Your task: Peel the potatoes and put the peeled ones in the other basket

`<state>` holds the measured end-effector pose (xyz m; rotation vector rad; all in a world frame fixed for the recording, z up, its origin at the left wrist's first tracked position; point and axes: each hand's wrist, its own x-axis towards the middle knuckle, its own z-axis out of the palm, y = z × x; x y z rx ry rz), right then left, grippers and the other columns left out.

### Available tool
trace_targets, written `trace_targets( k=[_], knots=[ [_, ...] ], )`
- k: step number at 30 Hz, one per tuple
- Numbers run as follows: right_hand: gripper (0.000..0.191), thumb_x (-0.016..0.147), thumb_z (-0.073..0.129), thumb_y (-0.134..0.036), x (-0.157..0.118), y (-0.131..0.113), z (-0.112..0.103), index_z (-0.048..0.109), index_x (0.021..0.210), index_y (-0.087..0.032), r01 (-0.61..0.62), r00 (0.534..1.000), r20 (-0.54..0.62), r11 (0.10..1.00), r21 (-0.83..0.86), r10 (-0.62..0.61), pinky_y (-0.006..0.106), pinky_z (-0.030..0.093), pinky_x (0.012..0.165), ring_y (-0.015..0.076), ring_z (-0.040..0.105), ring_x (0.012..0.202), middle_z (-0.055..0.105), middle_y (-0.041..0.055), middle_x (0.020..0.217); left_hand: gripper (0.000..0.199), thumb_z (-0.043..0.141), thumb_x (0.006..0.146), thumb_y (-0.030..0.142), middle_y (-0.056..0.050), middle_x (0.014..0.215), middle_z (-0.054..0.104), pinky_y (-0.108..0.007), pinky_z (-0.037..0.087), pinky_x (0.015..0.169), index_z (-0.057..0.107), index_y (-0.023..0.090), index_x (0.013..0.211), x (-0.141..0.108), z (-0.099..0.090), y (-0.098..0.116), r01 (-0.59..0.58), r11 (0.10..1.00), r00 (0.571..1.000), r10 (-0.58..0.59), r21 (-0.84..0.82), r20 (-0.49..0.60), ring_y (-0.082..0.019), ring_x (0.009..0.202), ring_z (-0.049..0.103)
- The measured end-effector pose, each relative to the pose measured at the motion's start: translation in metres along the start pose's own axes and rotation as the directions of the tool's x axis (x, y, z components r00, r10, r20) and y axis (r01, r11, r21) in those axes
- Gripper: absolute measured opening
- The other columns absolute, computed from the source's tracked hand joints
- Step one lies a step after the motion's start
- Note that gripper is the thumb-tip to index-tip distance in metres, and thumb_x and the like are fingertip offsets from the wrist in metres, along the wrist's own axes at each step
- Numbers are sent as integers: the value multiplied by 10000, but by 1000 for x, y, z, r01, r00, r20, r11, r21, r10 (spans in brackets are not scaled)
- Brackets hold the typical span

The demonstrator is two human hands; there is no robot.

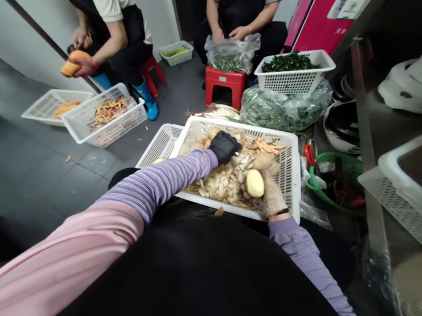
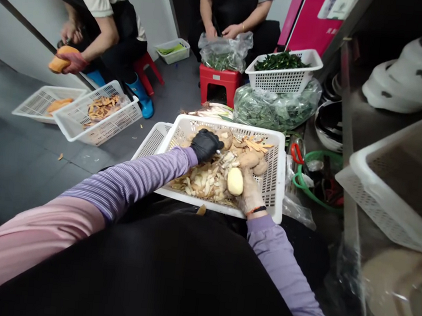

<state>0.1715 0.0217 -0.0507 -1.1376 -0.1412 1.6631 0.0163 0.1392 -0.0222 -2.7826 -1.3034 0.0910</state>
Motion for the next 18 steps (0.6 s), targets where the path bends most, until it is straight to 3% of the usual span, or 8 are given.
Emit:
trace_targets(
  k=[3,6,8,11,14,16,18],
  knots=[
    [245,875,664,-437,1,-2,1,615,949,-209,-79,996,30,995,-60,81,242,497,360,161,616,449,689,-3,630,286,470,925,156,-178,979,720,-425,348,834,738,132,1020,2,2,1,-90,996,996,90,-22,-9,-284,1008,629],
    [329,879,630,-537,-2,-9,2,605,939,-214,-154,987,46,986,65,151,295,564,443,183,657,527,700,10,658,270,490,912,143,-174,1007,723,-411,351,835,741,126,1011,-4,5,-11,101,995,986,-101,7,132,-273,987,639],
    [374,907,549,-606,-4,-13,3,599,947,-238,-148,988,-11,974,173,152,330,605,534,190,691,619,718,2,701,259,518,905,165,-166,1006,722,-406,356,820,735,139,1044,-13,4,-15,185,983,971,-185,16,150,-275,972,642],
    [450,937,430,-662,-2,-14,4,620,996,-259,-152,986,-45,972,179,163,380,623,600,204,709,703,740,3,774,271,499,926,191,-169,977,706,-417,355,808,719,147,1079,-24,-4,-2,92,996,995,-93,8,45,-287,977,629],
    [343,962,484,-518,-1,-9,7,645,1033,-223,-163,987,26,977,140,161,339,615,591,192,707,725,751,22,825,287,442,950,166,-162,945,692,-434,339,831,714,157,1045,-27,-13,25,-79,996,995,81,34,-66,-281,975,610],
    [255,953,516,-392,-3,-5,8,653,1038,-194,-161,986,66,975,154,152,299,601,565,174,697,686,752,28,822,311,411,963,148,-155,944,690,-437,331,848,715,165,1027,-23,-14,33,-160,986,982,163,43,-92,-271,983,603],
    [217,945,511,-332,-7,-4,9,653,1026,-189,-153,988,59,974,167,145,295,593,536,171,687,641,748,23,798,325,398,966,134,-157,967,694,-431,333,847,718,158,1019,-19,-11,28,-138,989,989,140,43,-50,-266,993,603]
  ],
)
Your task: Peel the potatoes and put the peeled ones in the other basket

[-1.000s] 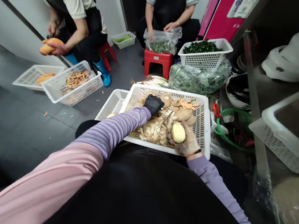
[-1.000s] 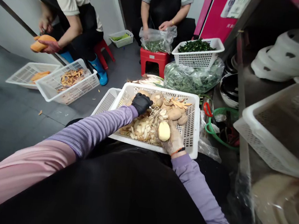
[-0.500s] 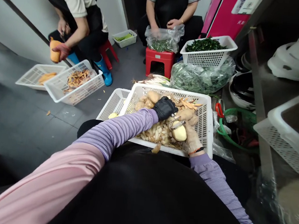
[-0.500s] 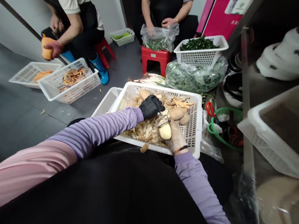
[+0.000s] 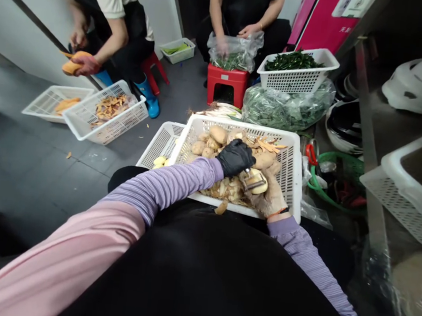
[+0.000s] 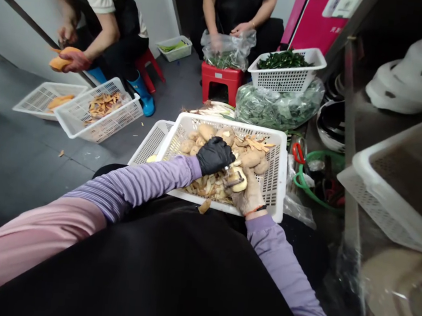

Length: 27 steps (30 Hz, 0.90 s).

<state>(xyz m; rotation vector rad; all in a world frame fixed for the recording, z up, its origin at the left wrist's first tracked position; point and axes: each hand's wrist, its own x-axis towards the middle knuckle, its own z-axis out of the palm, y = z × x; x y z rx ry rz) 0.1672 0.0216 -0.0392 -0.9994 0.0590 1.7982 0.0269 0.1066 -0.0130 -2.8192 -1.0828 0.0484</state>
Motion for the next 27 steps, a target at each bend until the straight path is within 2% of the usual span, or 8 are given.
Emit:
trace_targets(
  k=[4,9,14,16,20,22,24,27],
  knots=[
    [218,965,479,-334,-8,0,4,637,964,-183,-19,998,-60,999,-30,17,289,563,458,179,689,615,734,19,746,296,445,937,135,-186,1006,695,-421,346,794,717,121,1056,3,10,-22,237,971,962,-240,36,132,-288,959,616],
    [192,965,495,-337,-6,-5,8,630,973,-199,41,993,-109,999,-33,-45,289,569,464,163,664,566,726,-3,717,288,453,942,157,-175,966,699,-432,342,839,724,127,1035,12,16,-24,48,998,999,-47,-31,10,-280,977,608],
    [265,957,506,-470,-5,-7,2,628,1013,-242,64,995,-84,997,40,-60,293,574,477,182,690,625,725,-5,737,300,455,915,123,-216,988,691,-431,337,801,721,87,1048,9,15,-37,275,961,949,-274,17,159,-294,941,617],
    [273,930,558,-479,-2,-5,-1,627,1051,-244,82,996,-49,994,67,-79,288,579,496,186,698,659,733,3,767,309,443,930,141,-205,982,688,-434,338,804,712,109,1081,4,14,-30,252,968,963,-252,10,95,-295,955,612],
    [226,947,505,-344,7,-2,1,628,1063,-194,47,996,-77,992,117,-39,288,584,522,180,701,686,742,29,800,335,392,968,152,-165,977,692,-431,343,845,716,156,1052,0,14,-7,63,998,998,-63,-17,3,-272,1008,600],
    [209,947,476,-312,8,0,2,630,1024,-194,38,993,-112,995,93,-27,285,567,483,177,689,643,729,14,757,323,406,960,139,-164,970,696,-423,355,829,723,142,1016,-1,16,-8,109,994,992,-108,-18,67,-264,974,609],
    [190,939,490,-318,7,1,2,631,985,-199,39,992,-126,998,49,-33,276,548,450,172,675,602,711,-5,710,289,443,944,143,-173,967,697,-417,364,799,721,120,1021,-3,19,-16,236,972,963,-234,4,131,-270,940,619],
    [169,918,543,-343,7,2,1,627,982,-211,81,989,-129,996,28,-76,268,559,477,167,685,629,719,-12,726,263,481,939,167,-170,977,695,-424,367,811,707,132,1068,-3,19,-23,250,968,965,-250,6,76,-279,965,618]
  ],
)
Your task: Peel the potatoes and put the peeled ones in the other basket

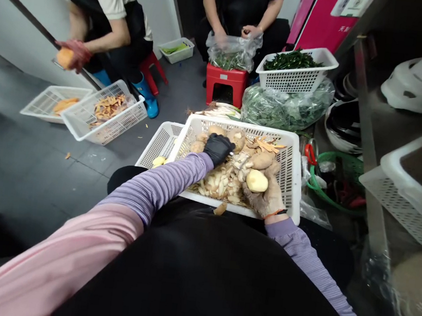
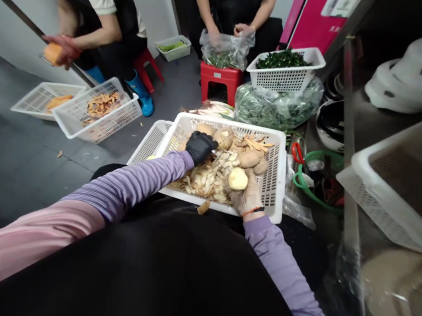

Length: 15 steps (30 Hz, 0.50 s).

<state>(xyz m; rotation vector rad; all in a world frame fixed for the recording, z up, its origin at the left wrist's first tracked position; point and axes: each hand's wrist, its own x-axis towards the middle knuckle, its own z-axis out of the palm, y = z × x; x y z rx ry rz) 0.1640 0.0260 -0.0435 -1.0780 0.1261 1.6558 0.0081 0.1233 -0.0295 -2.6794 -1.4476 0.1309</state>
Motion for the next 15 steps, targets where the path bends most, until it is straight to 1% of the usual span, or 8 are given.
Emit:
trace_targets(
  k=[2,3,4,7,9,11,13,15],
  knots=[
    [173,902,575,-349,0,1,-1,623,1000,-216,28,999,33,1000,0,-28,266,569,502,168,693,664,735,-3,771,262,475,940,156,-163,972,694,-431,362,837,708,149,1061,2,-1,2,-106,994,992,105,-8,-66,-273,985,611],
    [181,894,585,-354,0,1,-2,623,1003,-214,24,998,60,1000,-6,-24,270,573,508,171,694,670,740,4,787,267,467,938,145,-161,966,695,-429,360,837,712,148,1045,3,-2,2,-130,991,989,129,-7,-65,-270,982,610],
    [191,887,592,-361,0,1,-3,625,998,-209,8,996,89,1000,-19,-6,274,575,507,174,693,667,741,12,792,276,458,935,135,-161,960,695,-423,359,827,717,143,1030,4,-3,1,-121,993,992,121,-2,-41,-269,972,612],
    [209,853,624,-378,-1,1,-9,630,972,-207,-7,989,145,998,-58,16,273,567,480,181,689,657,735,21,789,296,455,931,156,-165,964,699,-407,357,784,724,132,1053,5,-6,-5,10,1000,999,-10,5,37,-274,938,621],
    [236,795,683,-357,-1,1,-14,634,986,-227,67,977,209,994,-82,-48,274,576,502,181,692,694,736,8,824,301,473,932,192,-162,985,702,-408,359,798,721,150,1096,6,-9,-8,10,1000,1000,-10,-24,-7,-275,956,622],
    [319,712,761,-345,-1,-1,-17,645,989,-238,156,941,321,977,-145,-103,282,589,548,190,696,757,734,2,862,294,494,925,203,-152,1009,709,-407,359,835,726,174,1104,9,-13,-10,-108,992,993,104,-62,-59,-269,993,619],
    [395,641,819,-365,-2,-4,-21,670,975,-216,251,890,438,937,-245,-124,266,587,586,200,697,821,731,21,899,283,505,911,183,-147,1025,719,-402,358,865,742,178,1065,14,-14,-13,-200,977,980,198,-74,-28,-262,1018,621],
    [448,592,843,-383,-5,-10,-23,694,964,-185,329,841,528,887,-323,-120,234,572,590,205,692,861,729,44,941,278,516,890,161,-144,1040,728,-398,362,886,751,175,1039,17,-14,-23,-155,985,985,160,-77,59,-259,1029,629]
  ],
)
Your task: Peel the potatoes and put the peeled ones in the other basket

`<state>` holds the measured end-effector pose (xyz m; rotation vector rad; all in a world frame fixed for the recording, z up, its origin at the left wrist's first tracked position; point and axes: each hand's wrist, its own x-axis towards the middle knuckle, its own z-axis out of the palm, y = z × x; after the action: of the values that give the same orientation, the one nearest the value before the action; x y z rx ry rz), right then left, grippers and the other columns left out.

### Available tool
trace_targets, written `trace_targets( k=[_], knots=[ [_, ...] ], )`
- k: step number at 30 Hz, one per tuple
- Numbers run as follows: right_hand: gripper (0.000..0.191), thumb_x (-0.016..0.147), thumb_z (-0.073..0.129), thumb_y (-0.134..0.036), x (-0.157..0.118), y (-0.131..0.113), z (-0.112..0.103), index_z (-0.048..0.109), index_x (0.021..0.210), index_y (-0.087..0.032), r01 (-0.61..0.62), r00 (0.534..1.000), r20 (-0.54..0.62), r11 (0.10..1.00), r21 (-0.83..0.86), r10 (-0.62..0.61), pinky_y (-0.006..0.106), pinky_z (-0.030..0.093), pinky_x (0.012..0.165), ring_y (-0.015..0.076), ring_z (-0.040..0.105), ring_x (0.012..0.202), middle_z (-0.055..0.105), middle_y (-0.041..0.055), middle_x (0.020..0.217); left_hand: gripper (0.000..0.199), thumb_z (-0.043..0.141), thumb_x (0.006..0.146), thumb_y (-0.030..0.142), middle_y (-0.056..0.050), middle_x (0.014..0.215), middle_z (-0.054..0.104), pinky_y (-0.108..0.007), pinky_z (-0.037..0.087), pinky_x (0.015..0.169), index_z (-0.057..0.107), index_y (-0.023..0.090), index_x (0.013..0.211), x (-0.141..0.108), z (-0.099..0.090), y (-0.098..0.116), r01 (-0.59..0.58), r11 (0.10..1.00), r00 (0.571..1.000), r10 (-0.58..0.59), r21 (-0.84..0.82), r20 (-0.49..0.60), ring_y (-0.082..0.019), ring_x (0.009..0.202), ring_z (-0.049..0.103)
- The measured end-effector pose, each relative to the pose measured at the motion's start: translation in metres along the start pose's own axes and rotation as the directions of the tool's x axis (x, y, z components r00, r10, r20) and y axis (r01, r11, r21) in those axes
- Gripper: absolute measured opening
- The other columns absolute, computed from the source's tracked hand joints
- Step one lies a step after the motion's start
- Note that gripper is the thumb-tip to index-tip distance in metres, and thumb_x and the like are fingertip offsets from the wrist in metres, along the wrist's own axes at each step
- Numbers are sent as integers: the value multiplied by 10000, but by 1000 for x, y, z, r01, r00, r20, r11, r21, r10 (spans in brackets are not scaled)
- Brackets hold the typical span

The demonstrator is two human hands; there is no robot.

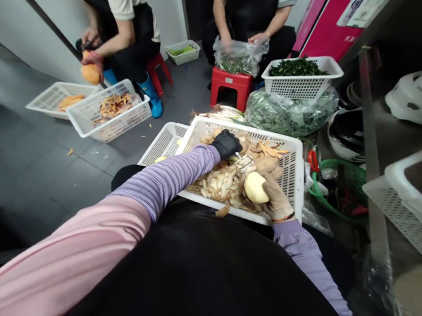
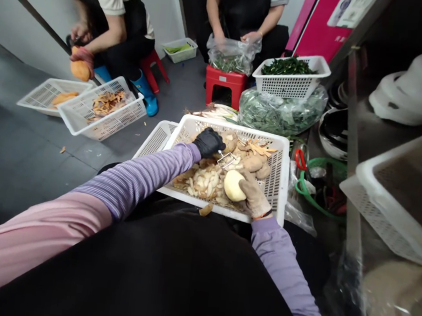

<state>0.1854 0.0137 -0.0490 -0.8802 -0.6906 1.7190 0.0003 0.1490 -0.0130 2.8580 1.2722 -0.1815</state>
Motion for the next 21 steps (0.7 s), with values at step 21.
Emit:
trace_targets(
  k=[21],
  knots=[
    [261,944,443,-399,-14,-11,0,617,942,-204,-159,740,-541,885,437,400,298,585,482,174,662,571,699,11,671,239,554,912,376,-38,1041,745,-252,433,702,698,265,1068,-91,52,55,207,930,936,-98,-304,339,-204,946,687]
  ],
)
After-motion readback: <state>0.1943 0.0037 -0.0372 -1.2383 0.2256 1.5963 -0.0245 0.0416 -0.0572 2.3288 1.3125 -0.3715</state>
